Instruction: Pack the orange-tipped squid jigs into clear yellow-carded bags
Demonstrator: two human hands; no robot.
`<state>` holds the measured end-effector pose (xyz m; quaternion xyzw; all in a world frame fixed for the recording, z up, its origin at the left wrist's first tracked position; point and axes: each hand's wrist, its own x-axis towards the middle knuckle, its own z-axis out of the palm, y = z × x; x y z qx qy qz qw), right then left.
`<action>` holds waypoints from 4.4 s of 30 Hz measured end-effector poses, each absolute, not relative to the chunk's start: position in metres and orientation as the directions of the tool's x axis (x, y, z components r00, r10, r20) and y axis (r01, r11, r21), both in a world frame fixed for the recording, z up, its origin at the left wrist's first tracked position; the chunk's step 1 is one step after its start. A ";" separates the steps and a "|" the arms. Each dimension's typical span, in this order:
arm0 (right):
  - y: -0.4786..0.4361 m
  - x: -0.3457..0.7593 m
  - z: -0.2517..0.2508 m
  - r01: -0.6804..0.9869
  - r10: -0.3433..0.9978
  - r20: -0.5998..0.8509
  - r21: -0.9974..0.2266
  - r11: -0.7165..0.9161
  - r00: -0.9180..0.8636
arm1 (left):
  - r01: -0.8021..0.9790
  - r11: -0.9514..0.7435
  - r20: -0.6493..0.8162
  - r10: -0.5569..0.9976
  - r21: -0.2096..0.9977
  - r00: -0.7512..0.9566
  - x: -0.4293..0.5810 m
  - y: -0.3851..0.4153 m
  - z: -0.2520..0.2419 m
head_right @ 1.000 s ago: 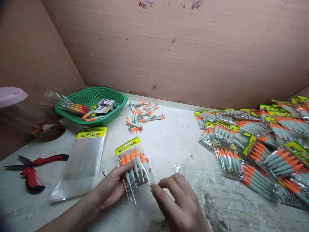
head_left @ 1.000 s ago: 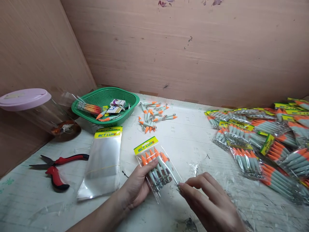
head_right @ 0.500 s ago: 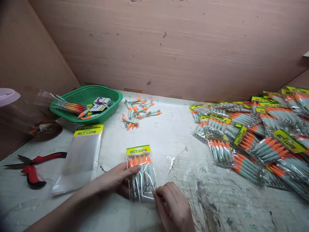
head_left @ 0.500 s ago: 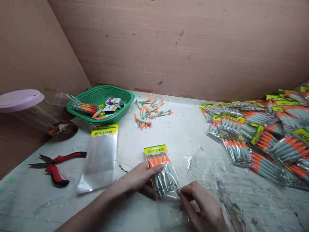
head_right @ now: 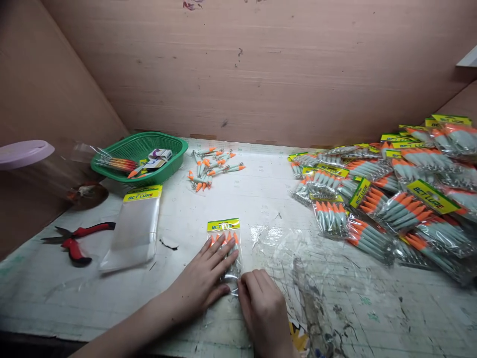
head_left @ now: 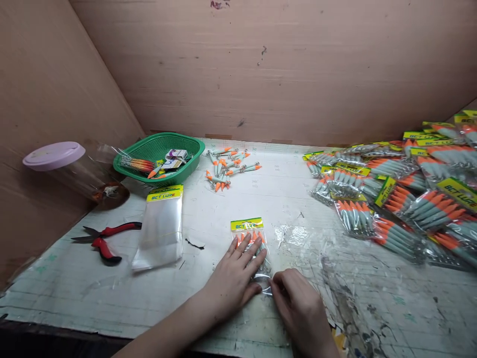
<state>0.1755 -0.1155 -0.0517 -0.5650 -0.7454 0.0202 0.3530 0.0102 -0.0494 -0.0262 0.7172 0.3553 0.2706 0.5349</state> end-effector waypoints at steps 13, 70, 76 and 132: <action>-0.133 0.162 -0.037 0.547 0.878 0.280 -0.696 0.464 -0.389 | 0.547 0.210 -0.278 0.960 0.810 0.043 0.000 -0.108 -0.023; -0.152 0.216 -0.022 0.380 0.953 0.248 -0.876 0.297 -0.172 | 0.338 0.276 -0.342 0.927 0.900 0.153 -0.004 -0.098 -0.038; -0.140 0.186 -0.024 0.665 0.735 0.497 -0.355 0.657 -0.460 | 0.332 0.269 -0.334 0.930 0.904 0.157 -0.004 -0.097 -0.040; -0.148 0.214 -0.021 0.385 0.921 0.275 -0.846 0.368 -0.277 | 0.354 0.236 -0.318 0.929 0.905 0.192 -0.008 -0.099 -0.042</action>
